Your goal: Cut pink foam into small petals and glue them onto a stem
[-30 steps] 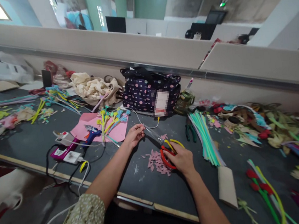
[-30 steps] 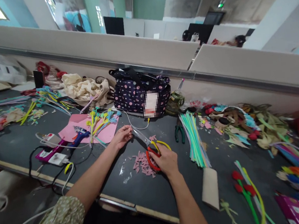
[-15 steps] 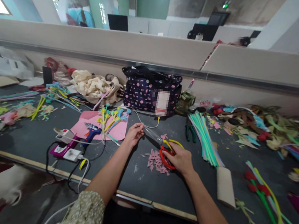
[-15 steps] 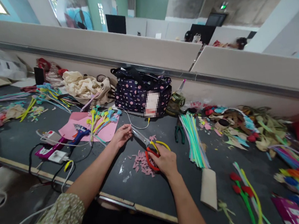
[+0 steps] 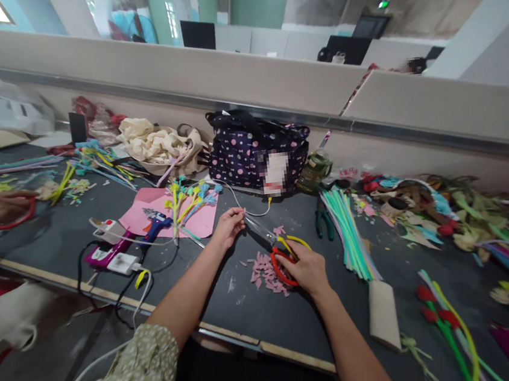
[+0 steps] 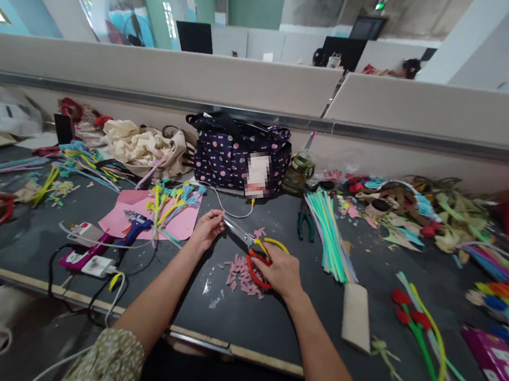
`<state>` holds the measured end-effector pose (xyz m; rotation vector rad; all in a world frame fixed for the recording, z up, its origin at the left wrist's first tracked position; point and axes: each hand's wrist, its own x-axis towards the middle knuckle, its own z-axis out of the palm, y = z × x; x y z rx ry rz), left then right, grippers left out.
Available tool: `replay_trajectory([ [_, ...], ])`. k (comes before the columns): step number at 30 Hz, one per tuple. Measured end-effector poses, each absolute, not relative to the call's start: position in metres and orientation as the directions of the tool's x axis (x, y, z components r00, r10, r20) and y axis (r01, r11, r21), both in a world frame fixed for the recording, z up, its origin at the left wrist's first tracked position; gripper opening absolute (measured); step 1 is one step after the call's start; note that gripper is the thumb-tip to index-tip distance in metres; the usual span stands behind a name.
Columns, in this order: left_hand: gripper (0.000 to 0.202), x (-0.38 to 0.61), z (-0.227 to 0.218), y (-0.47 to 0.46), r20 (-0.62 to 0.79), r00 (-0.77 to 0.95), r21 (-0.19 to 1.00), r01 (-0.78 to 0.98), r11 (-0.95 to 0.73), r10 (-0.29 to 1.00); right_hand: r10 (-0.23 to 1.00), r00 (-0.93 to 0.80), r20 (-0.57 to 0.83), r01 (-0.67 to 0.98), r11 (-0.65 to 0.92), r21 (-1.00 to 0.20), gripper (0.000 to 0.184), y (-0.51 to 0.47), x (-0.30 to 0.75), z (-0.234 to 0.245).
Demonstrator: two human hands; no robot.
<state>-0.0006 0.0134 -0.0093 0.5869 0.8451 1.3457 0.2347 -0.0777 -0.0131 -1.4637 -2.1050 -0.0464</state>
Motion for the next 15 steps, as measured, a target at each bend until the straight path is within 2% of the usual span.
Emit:
replay_trajectory([
  [15,0.029,-0.0043,-0.0044,0.0151,-0.232,0.056,0.743,-0.634,0.214,0.971,0.861,-0.181,0.475,0.872,0.364,-0.327,0.045,-0.0764,0.2365,-0.0133],
])
